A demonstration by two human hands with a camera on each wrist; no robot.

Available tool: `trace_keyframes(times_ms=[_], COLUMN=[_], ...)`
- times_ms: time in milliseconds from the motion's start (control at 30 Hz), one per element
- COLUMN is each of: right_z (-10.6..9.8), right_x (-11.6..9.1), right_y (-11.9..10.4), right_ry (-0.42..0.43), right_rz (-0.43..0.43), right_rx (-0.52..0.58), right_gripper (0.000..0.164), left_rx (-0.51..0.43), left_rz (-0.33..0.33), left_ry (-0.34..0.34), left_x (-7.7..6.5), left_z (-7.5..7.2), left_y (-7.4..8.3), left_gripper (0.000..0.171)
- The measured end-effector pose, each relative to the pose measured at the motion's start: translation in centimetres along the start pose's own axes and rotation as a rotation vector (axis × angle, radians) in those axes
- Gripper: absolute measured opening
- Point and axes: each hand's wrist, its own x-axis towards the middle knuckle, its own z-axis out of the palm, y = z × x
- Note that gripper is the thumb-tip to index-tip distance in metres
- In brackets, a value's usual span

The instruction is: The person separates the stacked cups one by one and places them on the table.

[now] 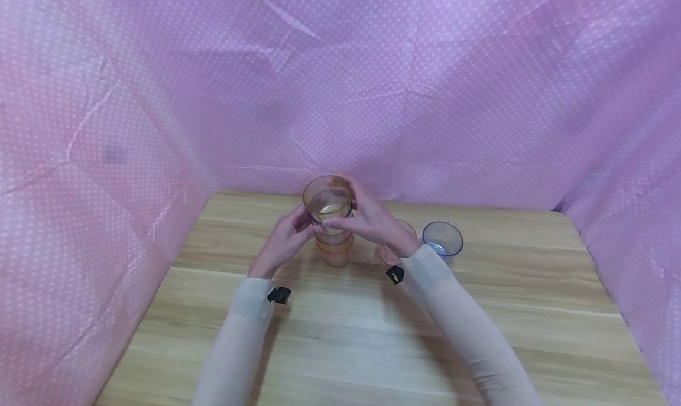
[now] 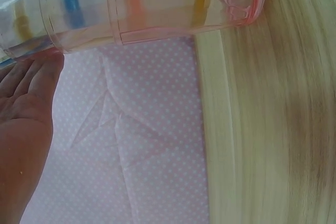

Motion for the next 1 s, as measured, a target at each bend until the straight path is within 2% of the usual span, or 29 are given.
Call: trace_keyframes(times_ms=[200,400,667,1000], right_z=[0.2,0.3,0.3,0.0], right_x=[0.0,-0.3,-0.5,-0.6], right_y=[-0.2,-0.9,-2.0,-3.4], right_ry=[0.052,0.111,0.178,0.238], right_rz=[0.054,0.055,0.008,-0.091], right_rx=[0.126,0.16,0.136,0.201], right_gripper=[0.086,0.092,0.093,0.089], left_rx=[-0.001,0.003,0.003,0.001], left_rz=[-0.004,-0.011,-0.019,-0.011], left_ry=[-0.006,-0.003,0.026,0.038], left_x=[-0.1,0.0,-0.2,-0.4], left_z=[0.1,0.4,0.6,0.5], left_y=[0.3,0.5,0.2,0.0], left_gripper=[0.056,0.063,0.066,0.066])
